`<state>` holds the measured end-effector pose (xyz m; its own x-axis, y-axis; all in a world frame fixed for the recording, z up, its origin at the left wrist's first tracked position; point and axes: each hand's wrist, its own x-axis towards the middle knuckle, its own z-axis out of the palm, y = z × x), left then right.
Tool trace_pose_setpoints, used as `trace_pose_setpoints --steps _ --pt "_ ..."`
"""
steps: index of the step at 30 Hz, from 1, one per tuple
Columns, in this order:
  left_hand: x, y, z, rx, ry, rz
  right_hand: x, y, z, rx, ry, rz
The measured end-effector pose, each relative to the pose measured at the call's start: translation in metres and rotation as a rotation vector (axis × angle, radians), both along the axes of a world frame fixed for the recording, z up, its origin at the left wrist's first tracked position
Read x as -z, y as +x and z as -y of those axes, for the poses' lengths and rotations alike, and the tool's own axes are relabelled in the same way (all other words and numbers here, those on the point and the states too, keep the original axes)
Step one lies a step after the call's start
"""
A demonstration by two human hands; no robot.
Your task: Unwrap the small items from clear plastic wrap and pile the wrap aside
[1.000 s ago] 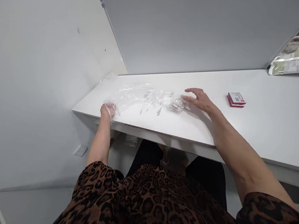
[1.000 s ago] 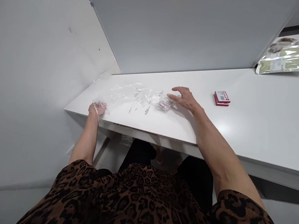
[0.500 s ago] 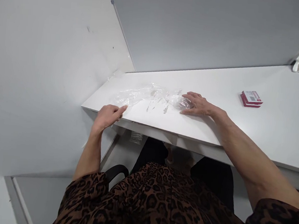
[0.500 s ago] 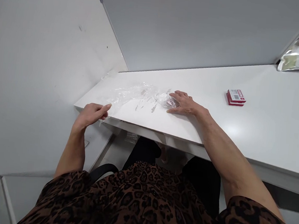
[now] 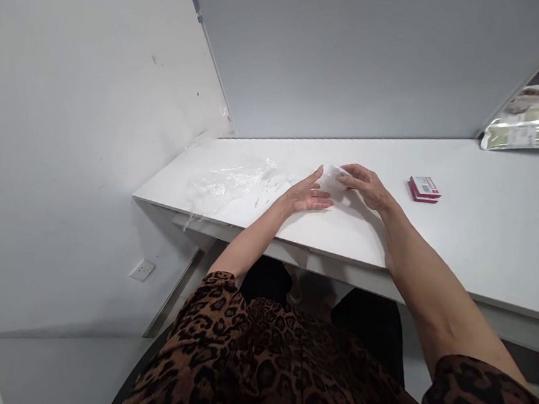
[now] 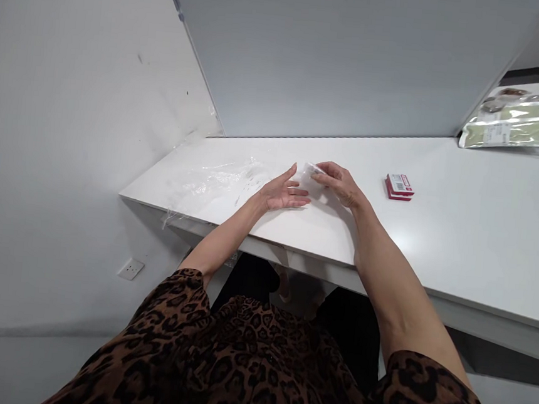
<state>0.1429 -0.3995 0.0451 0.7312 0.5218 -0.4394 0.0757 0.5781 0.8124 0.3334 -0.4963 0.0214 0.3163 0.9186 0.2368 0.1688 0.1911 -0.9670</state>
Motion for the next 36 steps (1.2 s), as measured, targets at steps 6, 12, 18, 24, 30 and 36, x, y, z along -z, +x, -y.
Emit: trace_pose_setpoints --steps 6,12,18,24,30,36 --pt "0.01 0.033 -0.002 -0.293 -0.18 0.148 -0.008 -0.005 0.002 -0.092 -0.027 -0.001" --pt "0.017 0.029 0.004 -0.5 -0.059 0.429 -0.01 -0.008 -0.007 0.109 -0.044 -0.203" --pt "0.009 0.025 0.009 -0.49 -0.065 0.553 -0.006 -0.025 -0.009 0.026 -0.088 -0.35" --pt "0.009 0.019 0.012 -0.449 -0.095 0.515 -0.008 -0.024 -0.016 0.134 0.125 -0.498" --pt "0.017 0.027 0.026 -0.141 -0.022 0.428 -0.014 -0.028 -0.013 0.165 0.183 -0.352" --pt "0.015 0.024 0.021 -0.361 0.008 0.341 -0.022 -0.026 0.0 0.169 0.055 -0.1"
